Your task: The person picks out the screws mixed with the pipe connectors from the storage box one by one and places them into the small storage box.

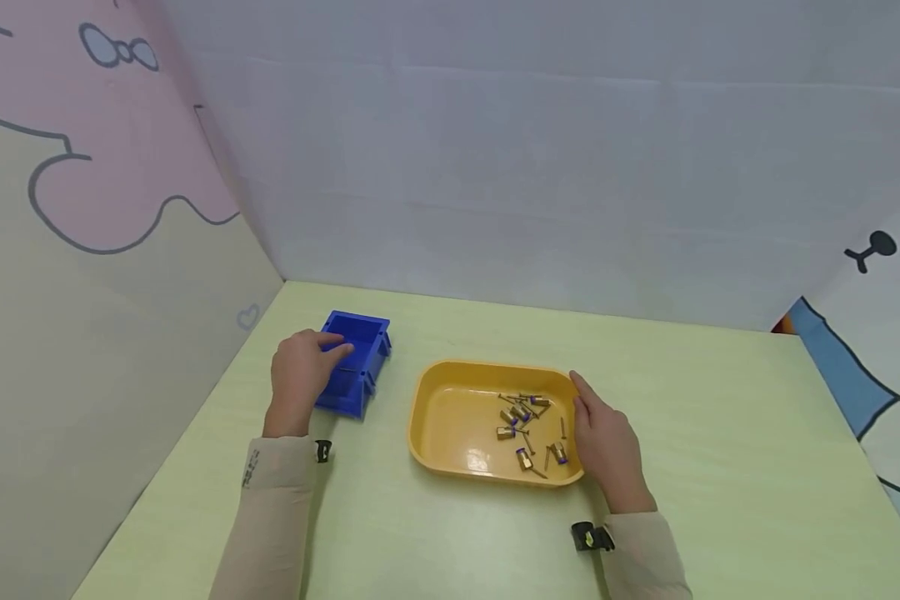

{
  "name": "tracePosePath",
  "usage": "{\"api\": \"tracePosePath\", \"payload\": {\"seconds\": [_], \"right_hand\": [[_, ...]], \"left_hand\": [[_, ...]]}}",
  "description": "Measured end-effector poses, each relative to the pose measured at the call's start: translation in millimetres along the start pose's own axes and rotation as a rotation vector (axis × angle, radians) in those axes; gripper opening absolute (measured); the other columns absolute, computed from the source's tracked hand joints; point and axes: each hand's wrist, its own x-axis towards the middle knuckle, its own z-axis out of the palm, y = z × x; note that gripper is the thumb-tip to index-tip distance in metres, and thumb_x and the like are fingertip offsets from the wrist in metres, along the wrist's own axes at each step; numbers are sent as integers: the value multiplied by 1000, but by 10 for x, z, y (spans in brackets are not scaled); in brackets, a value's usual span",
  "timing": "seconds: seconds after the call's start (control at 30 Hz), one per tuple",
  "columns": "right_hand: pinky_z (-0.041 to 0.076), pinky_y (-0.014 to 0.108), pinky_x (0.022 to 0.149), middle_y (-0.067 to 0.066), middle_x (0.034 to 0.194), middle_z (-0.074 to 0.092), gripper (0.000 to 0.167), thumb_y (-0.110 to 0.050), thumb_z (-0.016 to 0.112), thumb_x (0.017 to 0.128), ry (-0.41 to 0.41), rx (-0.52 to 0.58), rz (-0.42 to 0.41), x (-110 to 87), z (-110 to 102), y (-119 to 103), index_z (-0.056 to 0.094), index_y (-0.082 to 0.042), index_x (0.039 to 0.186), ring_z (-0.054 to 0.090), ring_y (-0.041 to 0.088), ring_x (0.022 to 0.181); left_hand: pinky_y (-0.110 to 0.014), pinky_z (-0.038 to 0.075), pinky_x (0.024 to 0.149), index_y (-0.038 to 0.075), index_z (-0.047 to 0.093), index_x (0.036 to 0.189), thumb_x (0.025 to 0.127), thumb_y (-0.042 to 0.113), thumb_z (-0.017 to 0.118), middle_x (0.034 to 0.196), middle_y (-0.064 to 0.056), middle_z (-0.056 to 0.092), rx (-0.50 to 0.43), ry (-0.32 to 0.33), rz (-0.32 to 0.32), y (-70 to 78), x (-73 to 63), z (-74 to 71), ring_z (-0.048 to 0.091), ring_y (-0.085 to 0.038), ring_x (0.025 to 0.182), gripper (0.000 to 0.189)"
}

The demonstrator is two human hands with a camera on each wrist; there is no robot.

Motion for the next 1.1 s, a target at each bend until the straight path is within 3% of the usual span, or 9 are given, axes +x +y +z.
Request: {"api": "tracePosePath", "payload": {"seconds": [0.1,0.2,0.33,0.5,0.63,0.7,0.77,0.87,1.1], "right_hand": [[36,34,52,17,75,58,47,-24,35,110,-9,12,5,3,3,-10,38,-11,155,36,19,48],[39,36,59,27,104,67,46,-23,35,110,-4,-5,5,11,0,-15,38,-11,154,38,19,52],[41,37,64,31,135,55,47,-24,33,110,-16,-15,15,3,-7,-17,37,-11,155,40,20,55],[38,35,59,32,132,56,47,-24,33,110,-13,-9,8,-5,-10,-19,37,-11,155,37,20,53],[38,35,59,31,133,56,47,-25,32,110,-10,-6,2,3,-2,-13,37,-12,155,37,19,53],[39,36,62,31,136,54,47,-25,32,110,-13,-9,5,5,-2,-10,37,-12,155,38,19,54],[41,38,64,30,137,53,47,-24,32,110,-18,-13,8,6,-4,-7,37,-12,155,41,20,56],[43,42,68,30,138,53,47,-24,33,110,-21,-13,11,7,-7,-4,37,-11,155,48,23,62],[44,46,74,30,139,51,47,-24,33,110,-34,-10,29,8,-11,-28,36,-12,155,56,30,77]], "left_hand": [[-43,52,80,18,74,122,93,44,69,122,-12,65,-31,-7,24,61,-25,-30,62,-32,110,40],[-47,51,88,18,73,123,92,44,70,128,-13,64,-54,-13,68,150,-57,-54,59,-34,118,41],[-52,47,98,20,73,124,92,44,70,136,-16,60,-62,-16,113,279,-106,-51,54,-36,127,40],[-45,53,88,21,75,120,90,46,71,122,-11,66,-60,-5,175,444,-185,-21,64,-29,106,39],[-47,50,95,21,76,118,89,46,73,127,-11,66,-92,-17,261,631,-302,15,62,-30,115,39],[-45,52,92,21,75,119,89,46,73,121,-9,68,-124,-53,325,741,-365,51,63,-29,111,39],[-38,52,80,22,75,120,88,46,74,103,-6,67,-162,-101,391,850,-420,100,63,-25,94,40],[-30,38,59,24,73,123,87,46,75,81,-1,52,-189,-183,485,1010,-483,175,47,-18,68,42],[-25,31,56,28,69,128,87,47,74,82,1,47,-180,-301,650,1387,-607,228,38,-14,64,46]]}}
